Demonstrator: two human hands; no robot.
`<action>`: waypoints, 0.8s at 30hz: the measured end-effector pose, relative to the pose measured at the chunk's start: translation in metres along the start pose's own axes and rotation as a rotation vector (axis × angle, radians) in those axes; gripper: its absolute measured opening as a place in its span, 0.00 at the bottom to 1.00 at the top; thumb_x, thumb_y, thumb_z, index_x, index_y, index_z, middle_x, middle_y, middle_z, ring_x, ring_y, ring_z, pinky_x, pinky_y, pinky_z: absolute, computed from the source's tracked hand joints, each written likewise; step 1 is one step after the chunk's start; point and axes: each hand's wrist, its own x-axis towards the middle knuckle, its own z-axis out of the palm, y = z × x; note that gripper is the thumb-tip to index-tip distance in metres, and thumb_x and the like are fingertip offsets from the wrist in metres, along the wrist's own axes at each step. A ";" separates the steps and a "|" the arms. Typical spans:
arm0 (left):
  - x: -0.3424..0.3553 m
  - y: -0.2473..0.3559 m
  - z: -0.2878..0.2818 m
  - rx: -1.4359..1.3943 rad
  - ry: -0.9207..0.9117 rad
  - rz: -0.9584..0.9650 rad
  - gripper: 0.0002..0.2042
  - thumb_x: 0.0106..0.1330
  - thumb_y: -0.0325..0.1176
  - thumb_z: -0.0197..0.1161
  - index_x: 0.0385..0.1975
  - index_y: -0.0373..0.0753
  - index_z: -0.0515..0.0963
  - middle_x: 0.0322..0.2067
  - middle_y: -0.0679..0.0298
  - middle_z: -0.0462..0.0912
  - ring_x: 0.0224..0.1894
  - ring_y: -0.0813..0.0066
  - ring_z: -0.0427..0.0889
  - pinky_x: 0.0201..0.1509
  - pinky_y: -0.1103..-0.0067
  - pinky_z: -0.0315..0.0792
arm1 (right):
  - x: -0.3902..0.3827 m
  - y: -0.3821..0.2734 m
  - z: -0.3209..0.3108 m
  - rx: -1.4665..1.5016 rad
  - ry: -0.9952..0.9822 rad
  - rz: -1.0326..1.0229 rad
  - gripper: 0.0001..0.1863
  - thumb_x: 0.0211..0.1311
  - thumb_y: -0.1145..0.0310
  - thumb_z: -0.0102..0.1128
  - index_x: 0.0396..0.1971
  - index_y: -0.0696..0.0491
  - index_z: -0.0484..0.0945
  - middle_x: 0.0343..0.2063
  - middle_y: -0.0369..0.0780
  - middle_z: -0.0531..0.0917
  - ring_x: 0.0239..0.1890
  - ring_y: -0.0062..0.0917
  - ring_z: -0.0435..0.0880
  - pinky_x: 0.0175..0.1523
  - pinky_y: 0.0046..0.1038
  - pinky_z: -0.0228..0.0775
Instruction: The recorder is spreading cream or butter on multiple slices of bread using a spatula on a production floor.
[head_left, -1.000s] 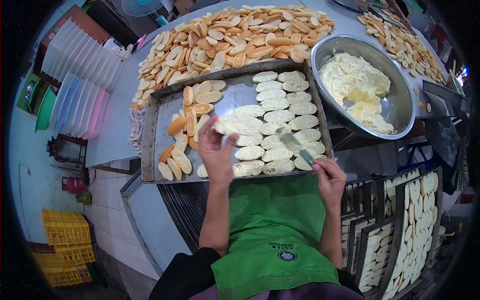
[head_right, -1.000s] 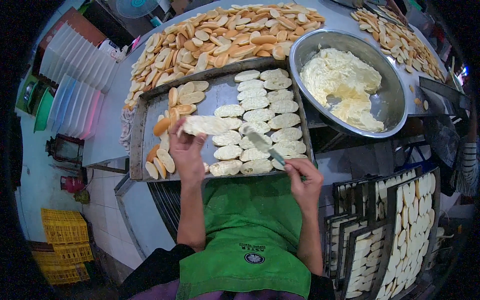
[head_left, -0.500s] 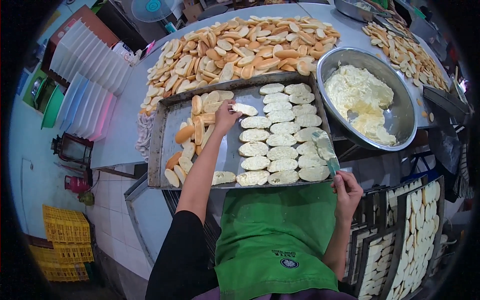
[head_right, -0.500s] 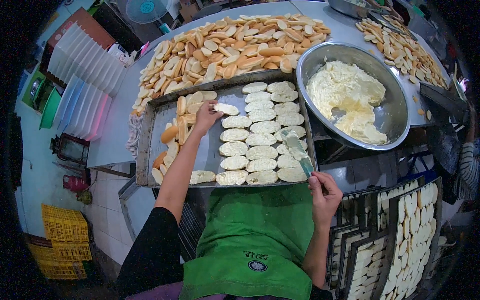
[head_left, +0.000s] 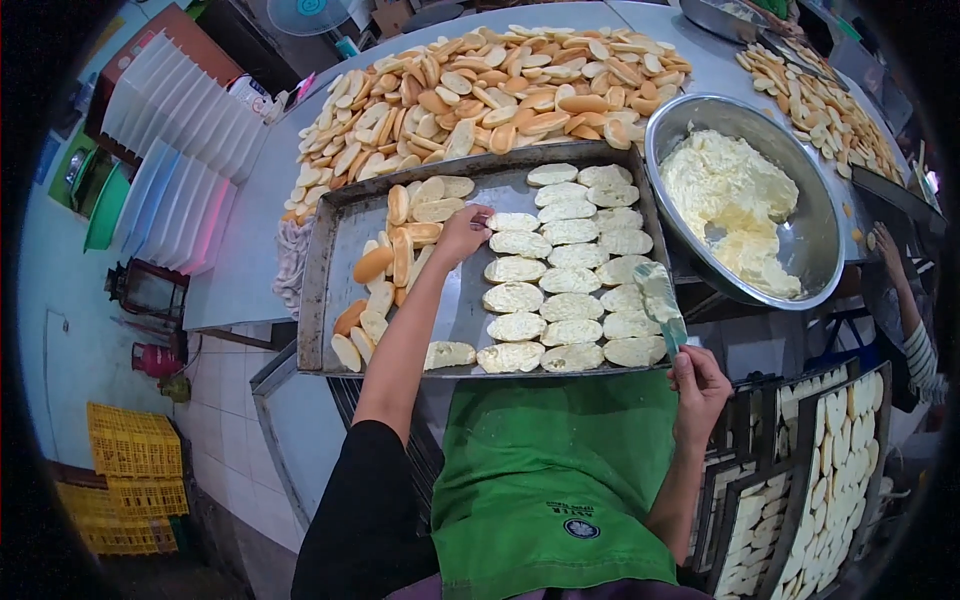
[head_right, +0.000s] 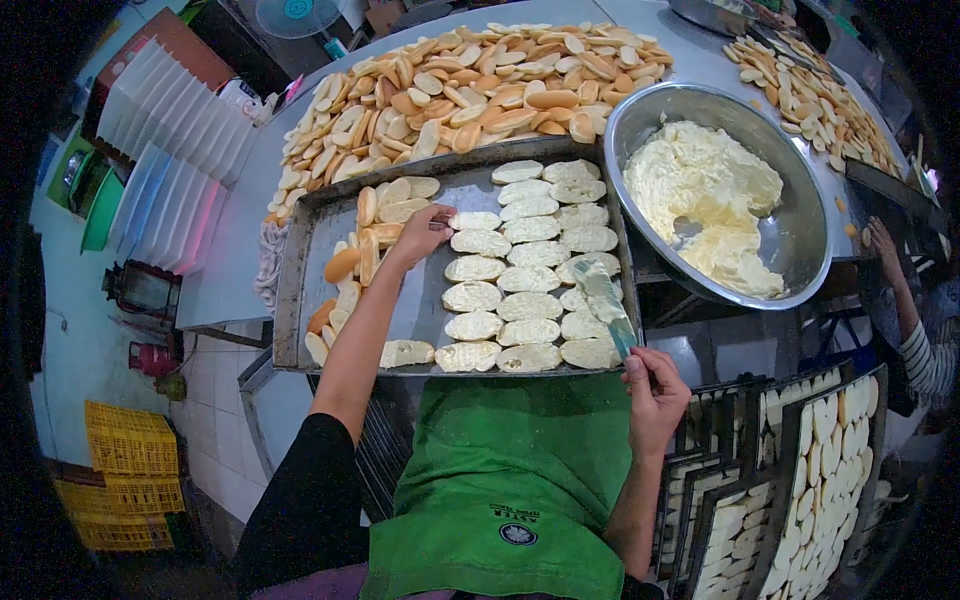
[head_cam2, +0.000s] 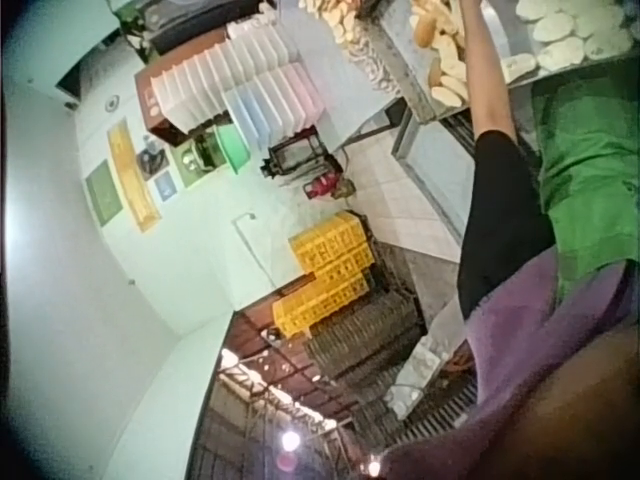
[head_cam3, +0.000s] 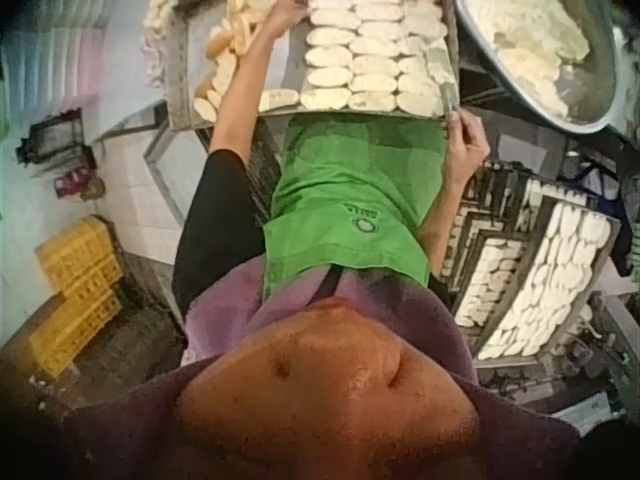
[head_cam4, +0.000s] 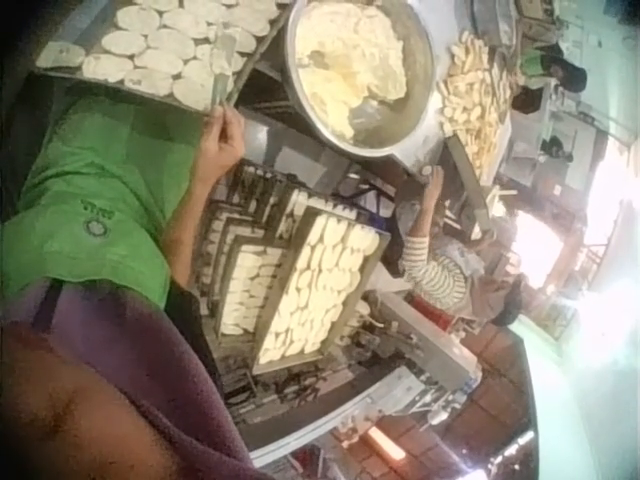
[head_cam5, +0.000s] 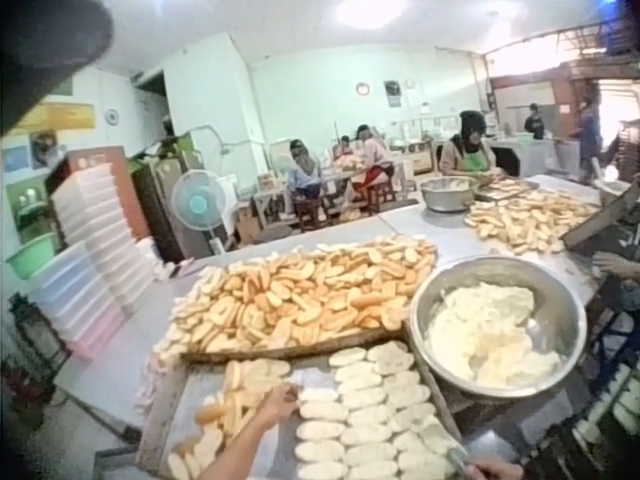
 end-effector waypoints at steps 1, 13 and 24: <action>0.001 -0.003 -0.003 -0.010 -0.020 0.002 0.15 0.49 0.19 0.58 0.39 0.37 0.73 0.34 0.62 0.77 0.35 0.75 0.76 0.38 0.81 0.71 | 0.000 0.001 -0.001 -0.005 -0.004 0.002 0.08 0.55 0.73 0.54 0.31 0.62 0.76 0.28 0.35 0.75 0.20 0.12 0.70 0.23 0.13 0.59; -0.003 0.014 -0.059 1.117 0.276 0.390 0.12 0.46 0.28 0.61 0.32 0.41 0.73 0.35 0.61 0.69 0.43 0.63 0.66 0.42 0.69 0.64 | -0.001 -0.001 0.005 -0.001 -0.007 0.012 0.07 0.54 0.74 0.56 0.31 0.61 0.77 0.28 0.36 0.76 0.21 0.13 0.72 0.23 0.12 0.60; -0.084 0.062 -0.021 -0.949 0.141 -0.211 0.16 0.54 0.33 0.58 0.43 0.42 0.66 0.39 0.67 0.74 0.39 0.76 0.73 0.45 0.77 0.66 | -0.008 -0.012 0.032 0.155 -0.117 0.167 0.07 0.53 0.74 0.56 0.31 0.62 0.77 0.27 0.36 0.77 0.20 0.14 0.73 0.22 0.13 0.61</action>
